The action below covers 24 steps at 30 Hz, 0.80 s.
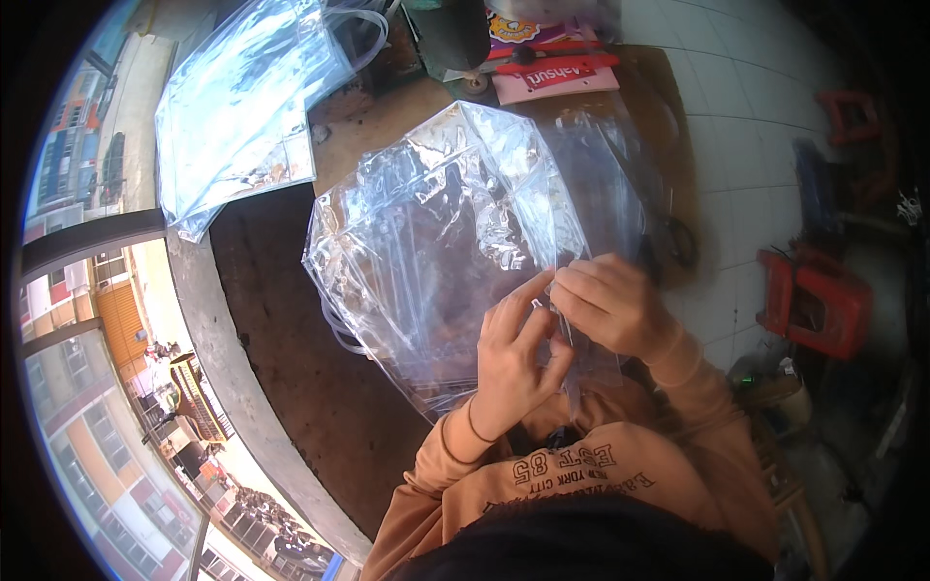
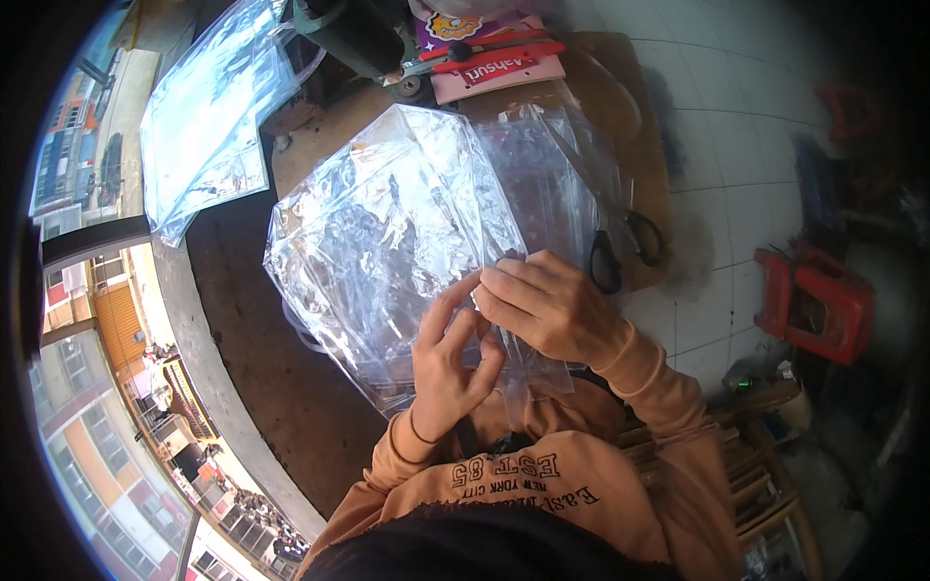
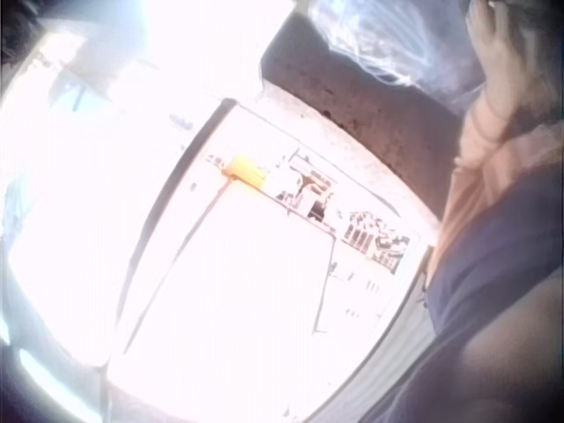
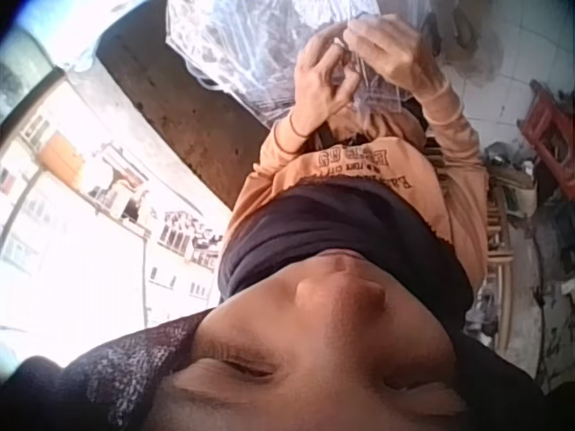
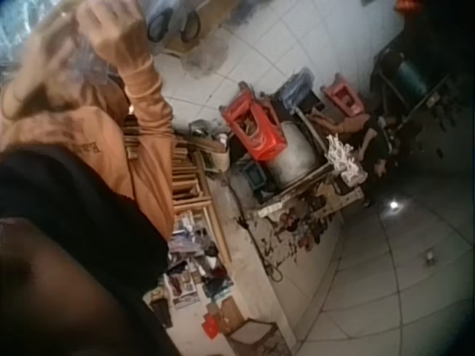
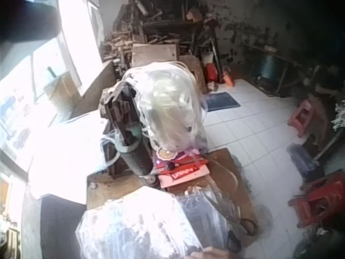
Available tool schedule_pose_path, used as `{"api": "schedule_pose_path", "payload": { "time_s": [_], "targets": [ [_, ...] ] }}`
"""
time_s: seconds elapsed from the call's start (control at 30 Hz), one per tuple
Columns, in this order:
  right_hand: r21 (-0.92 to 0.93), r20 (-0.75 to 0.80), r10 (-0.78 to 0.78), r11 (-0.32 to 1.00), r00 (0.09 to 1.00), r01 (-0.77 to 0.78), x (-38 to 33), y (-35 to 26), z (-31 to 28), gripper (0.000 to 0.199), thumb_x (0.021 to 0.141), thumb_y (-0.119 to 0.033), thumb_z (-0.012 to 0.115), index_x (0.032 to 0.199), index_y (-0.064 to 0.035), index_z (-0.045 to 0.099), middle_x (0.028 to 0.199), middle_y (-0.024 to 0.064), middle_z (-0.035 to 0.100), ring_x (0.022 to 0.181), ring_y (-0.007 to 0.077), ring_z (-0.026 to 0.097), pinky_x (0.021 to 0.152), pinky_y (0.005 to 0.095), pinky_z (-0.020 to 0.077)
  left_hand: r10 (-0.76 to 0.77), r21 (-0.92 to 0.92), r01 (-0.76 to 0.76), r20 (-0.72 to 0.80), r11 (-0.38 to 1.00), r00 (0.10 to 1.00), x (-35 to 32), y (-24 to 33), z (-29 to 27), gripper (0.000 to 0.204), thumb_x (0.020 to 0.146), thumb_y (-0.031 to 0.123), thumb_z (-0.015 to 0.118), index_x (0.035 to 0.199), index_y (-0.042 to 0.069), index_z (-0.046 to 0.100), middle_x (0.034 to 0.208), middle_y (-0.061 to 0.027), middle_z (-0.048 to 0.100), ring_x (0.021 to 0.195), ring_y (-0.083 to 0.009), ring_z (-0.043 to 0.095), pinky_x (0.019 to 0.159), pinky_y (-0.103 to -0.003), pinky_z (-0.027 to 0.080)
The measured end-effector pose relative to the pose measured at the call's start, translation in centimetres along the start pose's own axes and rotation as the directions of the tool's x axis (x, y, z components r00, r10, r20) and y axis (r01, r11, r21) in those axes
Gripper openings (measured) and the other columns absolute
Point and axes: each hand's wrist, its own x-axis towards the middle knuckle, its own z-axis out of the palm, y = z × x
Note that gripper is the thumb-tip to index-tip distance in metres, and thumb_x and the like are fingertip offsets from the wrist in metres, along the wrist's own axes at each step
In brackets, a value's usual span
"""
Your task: The person trims the excess edges of large plastic sheets using scissors on a workbench.
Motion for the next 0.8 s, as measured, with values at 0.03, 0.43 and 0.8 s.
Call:
{"api": "schedule_pose_path", "payload": {
  "time_s": [0.03, 0.43, 0.8],
  "targets": [
    [0.041, -0.014, 0.032, 0.999, 0.999, -0.031, 0.3, 0.0, -0.2, 0.013, 0.074, -0.005, 0.059, 0.086, -0.0011, 0.06, 0.089, 0.008, 0.058, 0.085, 0.0205, 0.058, 0.07, 0.032, 0.0469, 0.013, 0.035, -0.014, 0.003, 0.999, 1.0, 0.2, 0.4, -0.3, 0.011, 0.061, 0.004, 0.058, 0.069, 0.001, 0.052, 0.118, -0.0175, 0.053, 0.092, -0.0303, 0.056, 0.079, -0.037, 0.043],
    [0.085, -0.141, 0.108, 0.992, 0.984, -0.097, 0.8, 0.5, -1.5, 0.024, 0.075, -0.002, 0.063, 0.098, -0.005, 0.057, 0.098, 0.007, 0.06, 0.088, 0.0193, 0.06, 0.071, 0.0298, 0.0479, -0.046, 0.025, 0.048, -0.054, 0.999, 0.997, -0.2, 0.0, -1.1, 0.007, 0.063, -0.002, 0.056, 0.069, -0.002, 0.053, 0.112, -0.0193, 0.058, 0.084, -0.0263, 0.061, 0.075, -0.031, 0.047],
    [-0.04, -0.102, -0.112, 0.993, 0.988, 0.109, -0.6, -0.5, -0.1, 0.018, 0.078, -0.014, 0.059, 0.094, -0.0085, 0.062, 0.086, 0.0032, 0.063, 0.085, 0.0161, 0.061, 0.069, 0.0259, 0.0484, -0.003, 0.039, 0.002, 0.008, 0.999, 1.0, -0.4, 0.3, -0.8, 0.015, 0.063, 0.003, 0.062, 0.077, 0.001, 0.056, 0.111, -0.0132, 0.059, 0.082, -0.025, 0.058, 0.074, -0.032, 0.043]
  ]
}}
